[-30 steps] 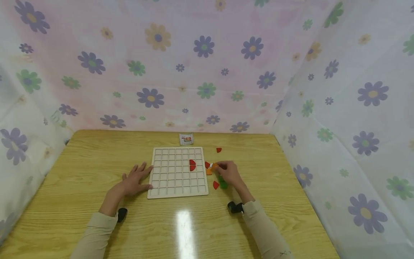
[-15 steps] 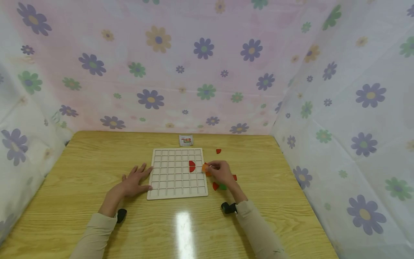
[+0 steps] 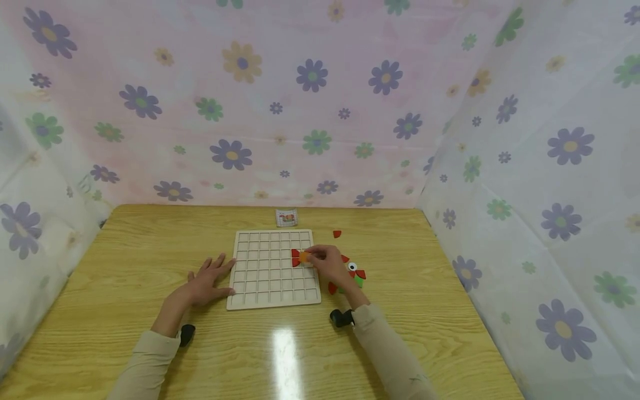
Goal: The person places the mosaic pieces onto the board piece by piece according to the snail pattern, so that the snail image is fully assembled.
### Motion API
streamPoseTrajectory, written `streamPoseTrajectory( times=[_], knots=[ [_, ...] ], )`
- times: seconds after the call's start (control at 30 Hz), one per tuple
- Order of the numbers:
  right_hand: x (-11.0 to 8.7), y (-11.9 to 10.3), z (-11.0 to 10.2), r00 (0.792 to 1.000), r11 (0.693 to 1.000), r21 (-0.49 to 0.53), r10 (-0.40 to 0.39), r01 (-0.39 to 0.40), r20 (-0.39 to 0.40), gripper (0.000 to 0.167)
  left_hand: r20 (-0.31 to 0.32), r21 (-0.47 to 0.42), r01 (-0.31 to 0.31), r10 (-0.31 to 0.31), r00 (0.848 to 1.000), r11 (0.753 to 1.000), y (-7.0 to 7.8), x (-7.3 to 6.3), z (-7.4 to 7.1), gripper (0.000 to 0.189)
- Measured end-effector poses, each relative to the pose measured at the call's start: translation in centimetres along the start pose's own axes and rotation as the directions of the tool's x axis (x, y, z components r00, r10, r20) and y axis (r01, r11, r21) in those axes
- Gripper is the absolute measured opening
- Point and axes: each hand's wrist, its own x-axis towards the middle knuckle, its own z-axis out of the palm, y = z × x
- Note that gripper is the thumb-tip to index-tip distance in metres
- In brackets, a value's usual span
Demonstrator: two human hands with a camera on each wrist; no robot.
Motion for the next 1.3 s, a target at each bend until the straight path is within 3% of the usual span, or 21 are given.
streamPoseTrajectory(
  times=[0.1,0.33,0.73,1.3],
  knots=[
    [0.1,-0.6,0.3,1.0,1.0,-0.002,0.0,0.0,0.007,0.02,-0.002,-0.003,0.007,-0.007,1.0,1.0,0.0,0.0,0.1,0.083],
    [1.0,0.3,1.1,0.999,0.999,-0.043,0.031,-0.031,-0.014,0.016,-0.006,0.015,0.011,-0.011,1.0,1.0,0.2,-0.1,0.1,0.084],
    [1.7,-0.7,1.8,0.999,0.999,-0.034,0.007,-0.009,-0.051,0.014,-0.014,-0.006,-0.004,0.004,1.0,1.0,0.0,-0.1,0.2,0.081],
    [2.9,-1.7,2.8,1.0,0.998,-0.052,-0.021,0.021,0.007,0.014,-0.017,0.002,0.002,-0.002,1.0,1.0,0.2,-0.2,0.0,0.082]
  ],
)
